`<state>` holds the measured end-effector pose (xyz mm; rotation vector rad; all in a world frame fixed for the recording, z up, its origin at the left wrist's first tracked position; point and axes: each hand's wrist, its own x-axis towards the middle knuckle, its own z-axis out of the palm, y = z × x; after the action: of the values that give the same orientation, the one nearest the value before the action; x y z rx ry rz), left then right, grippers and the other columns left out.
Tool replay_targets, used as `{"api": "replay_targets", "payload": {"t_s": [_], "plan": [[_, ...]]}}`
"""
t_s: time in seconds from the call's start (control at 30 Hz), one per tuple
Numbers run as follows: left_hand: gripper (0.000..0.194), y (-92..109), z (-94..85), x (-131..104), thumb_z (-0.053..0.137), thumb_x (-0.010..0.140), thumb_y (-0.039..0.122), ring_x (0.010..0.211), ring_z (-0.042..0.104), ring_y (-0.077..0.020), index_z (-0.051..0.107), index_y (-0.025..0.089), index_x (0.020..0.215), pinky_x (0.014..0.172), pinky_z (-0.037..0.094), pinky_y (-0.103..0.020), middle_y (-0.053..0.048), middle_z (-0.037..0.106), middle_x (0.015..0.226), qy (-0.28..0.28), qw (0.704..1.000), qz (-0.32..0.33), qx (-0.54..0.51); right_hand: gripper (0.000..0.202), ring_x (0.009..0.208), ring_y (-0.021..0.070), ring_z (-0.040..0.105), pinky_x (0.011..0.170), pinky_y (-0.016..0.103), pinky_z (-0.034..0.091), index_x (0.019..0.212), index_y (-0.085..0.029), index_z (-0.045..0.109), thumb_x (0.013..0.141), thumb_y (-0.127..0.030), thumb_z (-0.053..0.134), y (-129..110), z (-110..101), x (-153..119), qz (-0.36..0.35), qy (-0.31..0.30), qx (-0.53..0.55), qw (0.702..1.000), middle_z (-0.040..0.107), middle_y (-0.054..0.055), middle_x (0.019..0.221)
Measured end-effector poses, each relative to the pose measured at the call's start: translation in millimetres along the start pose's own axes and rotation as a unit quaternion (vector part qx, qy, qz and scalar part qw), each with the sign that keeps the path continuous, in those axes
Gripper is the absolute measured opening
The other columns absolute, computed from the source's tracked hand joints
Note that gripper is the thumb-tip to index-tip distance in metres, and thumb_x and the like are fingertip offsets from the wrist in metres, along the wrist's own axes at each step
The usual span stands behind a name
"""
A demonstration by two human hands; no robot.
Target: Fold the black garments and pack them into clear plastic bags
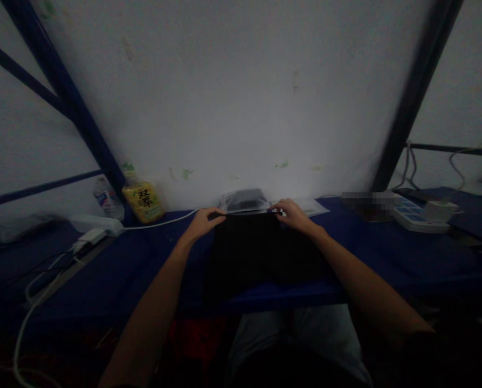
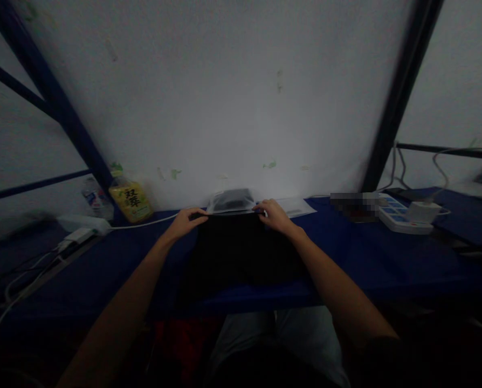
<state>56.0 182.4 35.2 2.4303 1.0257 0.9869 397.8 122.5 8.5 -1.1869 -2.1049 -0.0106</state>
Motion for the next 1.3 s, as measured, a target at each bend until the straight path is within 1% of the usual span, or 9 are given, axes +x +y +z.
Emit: {"api": "replay_targets", "payload": {"t_s": [0.13,0.3,0.37,0.47,0.57,0.73,0.93,1.1,1.3], "plan": [[0.026,13,-20.1,-9,0.068,0.073,0.037,0.079,0.063,-0.0178,0.068,0.015,0.085,0.076,0.047,-0.030,-0.003,0.070,0.082,-0.032,0.988,-0.029,-0.145,0.027,0.076,0.0139,0.055,0.072,0.028,0.045,0.106,-0.017,0.067,0.082,-0.028,0.060,-21,-33,-14,0.003,-0.064,0.208,0.976,0.062,0.002,0.087],[0.048,27,-29.1,-23,0.052,0.082,0.054,0.090,0.066,-0.0261,0.071,0.012,0.095,0.084,0.048,-0.038,-0.014,0.072,0.092,-0.283,0.907,-0.089,-0.300,0.038,0.078,0.0131,0.061,0.069,0.025,0.047,0.110,-0.019,0.066,0.081,-0.043,0.063,-34,-52,-28,0.017,-0.278,0.311,0.909,0.068,0.002,0.086],[0.053,31,-26.6,-23,0.045,0.087,0.057,0.093,0.066,-0.0263,0.070,0.013,0.102,0.087,0.048,-0.039,-0.015,0.072,0.097,-0.321,0.890,-0.114,-0.304,0.039,0.078,0.0141,0.062,0.066,0.024,0.046,0.109,-0.017,0.066,0.083,-0.046,0.059,-25,-54,-28,0.047,-0.264,0.278,0.922,0.069,0.004,0.087],[0.039,31,-21.0,-18,0.055,0.085,0.049,0.090,0.066,-0.0212,0.071,0.017,0.103,0.083,0.048,-0.031,-0.010,0.072,0.095,-0.306,0.925,-0.099,-0.201,0.037,0.071,0.0159,0.061,0.063,0.025,0.044,0.089,-0.014,0.069,0.085,-0.048,0.055,6,-58,-32,0.127,-0.143,0.109,0.975,0.068,0.006,0.078],[0.032,27,-16.9,-14,0.064,0.080,0.043,0.089,0.064,-0.0183,0.072,0.021,0.101,0.078,0.045,-0.025,-0.005,0.072,0.094,-0.295,0.949,-0.070,-0.090,0.040,0.061,0.0165,0.057,0.056,0.027,0.040,0.069,-0.015,0.065,0.081,-0.052,0.058,35,-63,-49,0.234,-0.114,-0.052,0.964,0.063,0.007,0.066],[0.032,15,-13.1,-15,0.069,0.074,0.042,0.082,0.063,-0.0160,0.073,0.023,0.100,0.068,0.042,-0.019,-0.002,0.071,0.088,-0.312,0.948,-0.055,-0.029,0.049,0.044,0.0115,0.046,0.041,0.024,0.031,0.068,-0.018,0.060,0.074,-0.066,0.058,44,-72,-84,0.306,-0.292,0.063,0.904,0.053,0.000,0.054],[0.032,12,-8.4,-16,0.069,0.075,0.042,0.078,0.064,-0.0155,0.072,0.021,0.099,0.067,0.043,-0.020,-0.002,0.070,0.083,-0.319,0.945,-0.058,-0.045,0.052,0.050,0.0092,0.040,0.044,0.022,0.030,0.063,-0.018,0.051,0.076,-0.068,0.052,1,-82,-70,0.239,-0.176,0.183,0.937,0.044,-0.003,0.056],[0.032,17,-5.4,-17,0.072,0.072,0.040,0.073,0.062,-0.0142,0.072,0.020,0.097,0.064,0.042,-0.019,-0.001,0.069,0.078,-0.326,0.942,-0.059,-0.057,0.047,0.046,0.0085,0.038,0.044,0.022,0.028,0.062,-0.020,0.048,0.080,-0.064,0.051,-48,-60,-33,0.219,-0.087,0.237,0.942,0.042,-0.005,0.052],[0.034,11,-3.5,-17,0.071,0.073,0.043,0.074,0.063,-0.0149,0.072,0.022,0.100,0.062,0.041,-0.020,-0.001,0.069,0.078,-0.337,0.939,-0.055,-0.043,0.035,0.056,0.0138,0.053,0.052,0.025,0.034,0.065,-0.019,0.060,0.086,-0.047,0.054,-99,10,-10,0.120,-0.128,0.009,0.984,0.060,0.002,0.060]]}}
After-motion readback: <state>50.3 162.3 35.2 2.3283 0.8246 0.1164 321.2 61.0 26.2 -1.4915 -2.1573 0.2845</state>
